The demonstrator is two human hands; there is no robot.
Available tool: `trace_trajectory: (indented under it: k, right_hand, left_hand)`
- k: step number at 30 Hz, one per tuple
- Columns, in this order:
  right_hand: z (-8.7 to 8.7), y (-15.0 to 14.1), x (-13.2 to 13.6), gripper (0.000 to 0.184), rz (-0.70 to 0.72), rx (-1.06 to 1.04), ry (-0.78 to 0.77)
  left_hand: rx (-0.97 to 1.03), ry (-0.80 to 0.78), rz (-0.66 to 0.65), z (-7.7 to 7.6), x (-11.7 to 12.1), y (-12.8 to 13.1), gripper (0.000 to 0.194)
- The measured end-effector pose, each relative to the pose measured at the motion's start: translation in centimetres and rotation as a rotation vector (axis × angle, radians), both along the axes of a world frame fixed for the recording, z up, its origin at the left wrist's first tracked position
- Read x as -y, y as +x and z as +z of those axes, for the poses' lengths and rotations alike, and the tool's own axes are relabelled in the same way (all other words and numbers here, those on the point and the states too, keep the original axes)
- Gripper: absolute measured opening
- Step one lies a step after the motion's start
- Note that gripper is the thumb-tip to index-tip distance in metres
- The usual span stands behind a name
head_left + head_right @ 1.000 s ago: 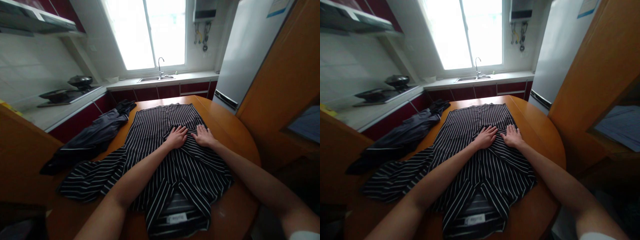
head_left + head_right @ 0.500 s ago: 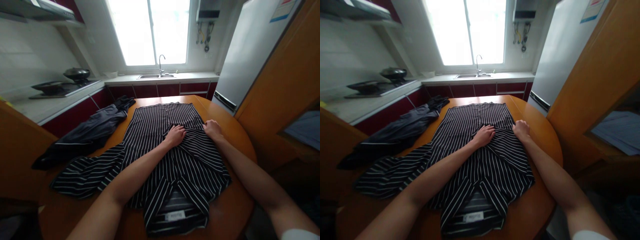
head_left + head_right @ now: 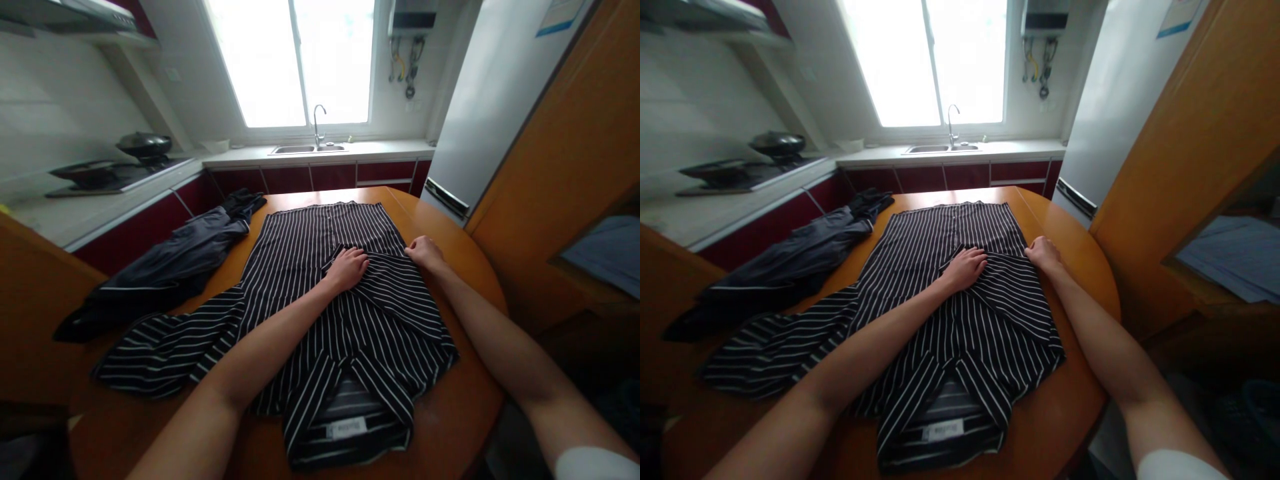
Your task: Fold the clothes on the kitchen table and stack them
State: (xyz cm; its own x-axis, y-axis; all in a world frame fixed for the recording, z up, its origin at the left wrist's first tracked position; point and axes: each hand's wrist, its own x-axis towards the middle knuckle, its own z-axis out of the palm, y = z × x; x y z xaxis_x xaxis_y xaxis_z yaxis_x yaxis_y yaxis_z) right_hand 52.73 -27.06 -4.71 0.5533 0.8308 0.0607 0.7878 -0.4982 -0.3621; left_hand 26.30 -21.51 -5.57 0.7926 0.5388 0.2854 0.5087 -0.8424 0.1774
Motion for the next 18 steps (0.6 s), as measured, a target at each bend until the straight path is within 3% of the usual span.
trace_trajectory:
  k: [11,15,18]
  right_hand:
    - [0.3,0.7,0.4,0.023,-0.017,-0.009,-0.026]
    - [0.3,0.0,0.5,0.034,-0.036,0.078,-0.041]
    - [0.1,-1.5,0.1,0.047,0.129,0.17,0.066]
  left_hand:
    - [-0.009,-0.011,-0.014,0.3,0.2,-0.1,0.039]
    - [-0.043,-0.019,-0.022,0.2,0.1,-0.1,0.042]
    - [-0.08,-0.04,-0.048,-0.1,0.0,0.1,0.047]
